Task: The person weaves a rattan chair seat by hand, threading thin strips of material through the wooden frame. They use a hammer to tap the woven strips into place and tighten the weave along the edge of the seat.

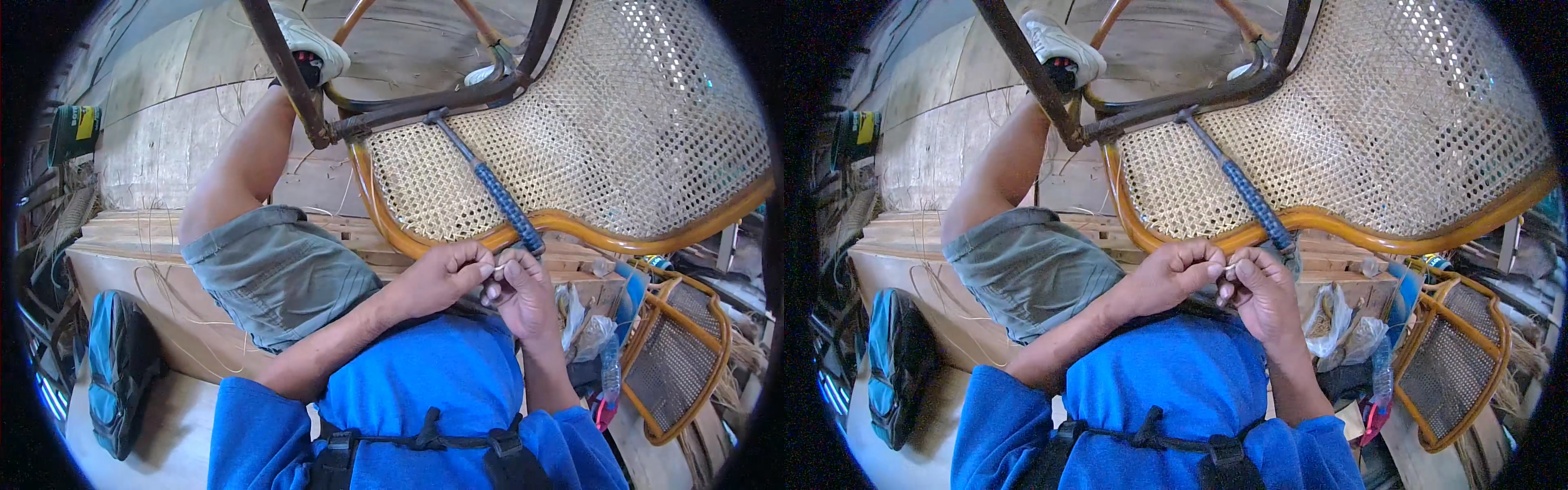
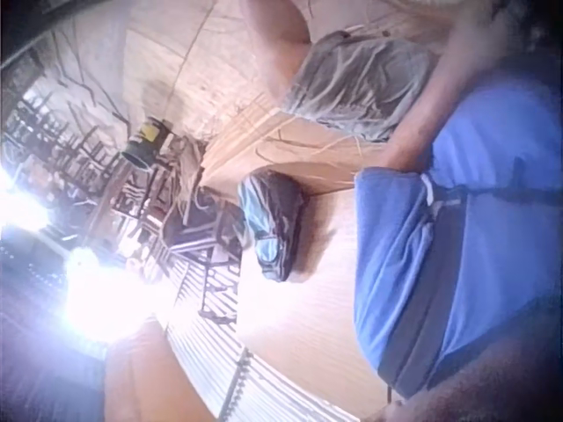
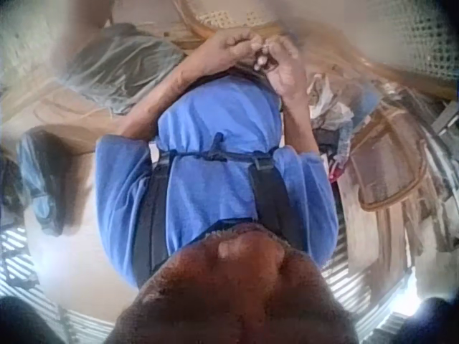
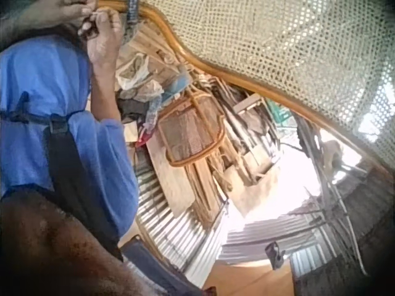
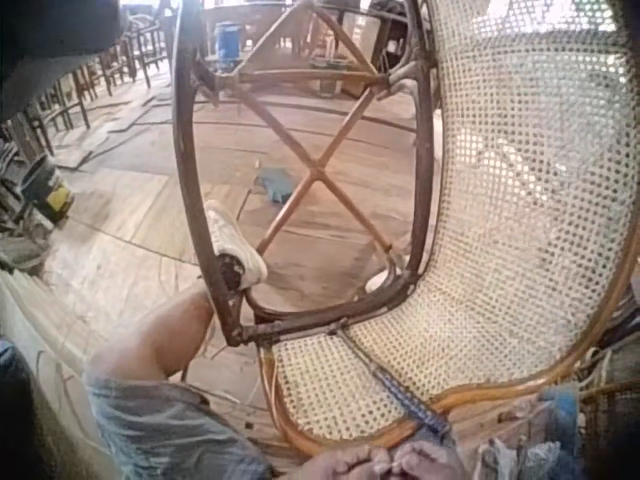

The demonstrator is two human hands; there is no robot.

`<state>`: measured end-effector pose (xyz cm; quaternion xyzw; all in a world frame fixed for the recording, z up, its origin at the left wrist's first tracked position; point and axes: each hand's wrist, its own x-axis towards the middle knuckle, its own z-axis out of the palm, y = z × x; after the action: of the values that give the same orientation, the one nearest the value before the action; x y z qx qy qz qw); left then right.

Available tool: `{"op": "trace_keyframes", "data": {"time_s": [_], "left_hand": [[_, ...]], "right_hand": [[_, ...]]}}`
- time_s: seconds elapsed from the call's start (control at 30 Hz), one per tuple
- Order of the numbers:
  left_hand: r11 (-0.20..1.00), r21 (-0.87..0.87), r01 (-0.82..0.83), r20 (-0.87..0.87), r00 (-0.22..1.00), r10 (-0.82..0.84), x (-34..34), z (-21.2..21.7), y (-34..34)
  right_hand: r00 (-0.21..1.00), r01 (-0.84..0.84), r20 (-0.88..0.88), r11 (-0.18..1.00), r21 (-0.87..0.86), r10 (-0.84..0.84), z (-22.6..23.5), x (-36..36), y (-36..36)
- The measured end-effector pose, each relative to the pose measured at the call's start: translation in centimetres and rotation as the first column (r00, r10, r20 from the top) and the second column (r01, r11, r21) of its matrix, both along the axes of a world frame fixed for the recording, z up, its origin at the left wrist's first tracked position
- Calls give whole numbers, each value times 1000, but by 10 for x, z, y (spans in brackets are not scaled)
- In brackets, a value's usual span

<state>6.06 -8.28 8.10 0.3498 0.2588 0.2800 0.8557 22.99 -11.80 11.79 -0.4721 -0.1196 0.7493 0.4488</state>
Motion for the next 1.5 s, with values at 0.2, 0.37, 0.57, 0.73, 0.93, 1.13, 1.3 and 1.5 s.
{"op": "trace_keyframes", "data": {"time_s": [0.2, 0.37, 0.57, 0.73, 0.93, 1.13, 1.3, 1.5], "left_hand": [[990, -136, 27, 56, 998, -19, -6, 7, 3], [975, -219, 25, 53, 998, -14, -4, 3, 0], [992, -85, -88, 147, 984, 100, 2, 8, -3], [993, -106, -49, 142, 988, 64, -4, 17, 2], [990, -125, -61, 158, 984, 81, -5, 19, 1], [990, -96, -99, 124, 986, 111, -3, 22, 1], [992, -55, -113, -12, 994, 112, -5, 23, 0], [989, -105, -106, 59, 992, 112, -4, 20, 1]], "right_hand": [[997, 21, 71, 996, 90, -27, 5, -7, 1], [994, -3, 105, 987, 161, -15, 4, -7, 1], [985, -17, 173, 969, 245, -26, 12, -9, 0], [973, -21, 225, 959, 281, -45, 13, -10, -1], [967, -15, 248, 954, 300, -63, 15, -14, 1], [802, -84, 573, 918, 387, -169, 16, -21, 1], [652, -212, 744, 907, 364, -146, 18, -23, 3], [953, 68, 287, 993, 97, -94, 23, -28, 8]]}}
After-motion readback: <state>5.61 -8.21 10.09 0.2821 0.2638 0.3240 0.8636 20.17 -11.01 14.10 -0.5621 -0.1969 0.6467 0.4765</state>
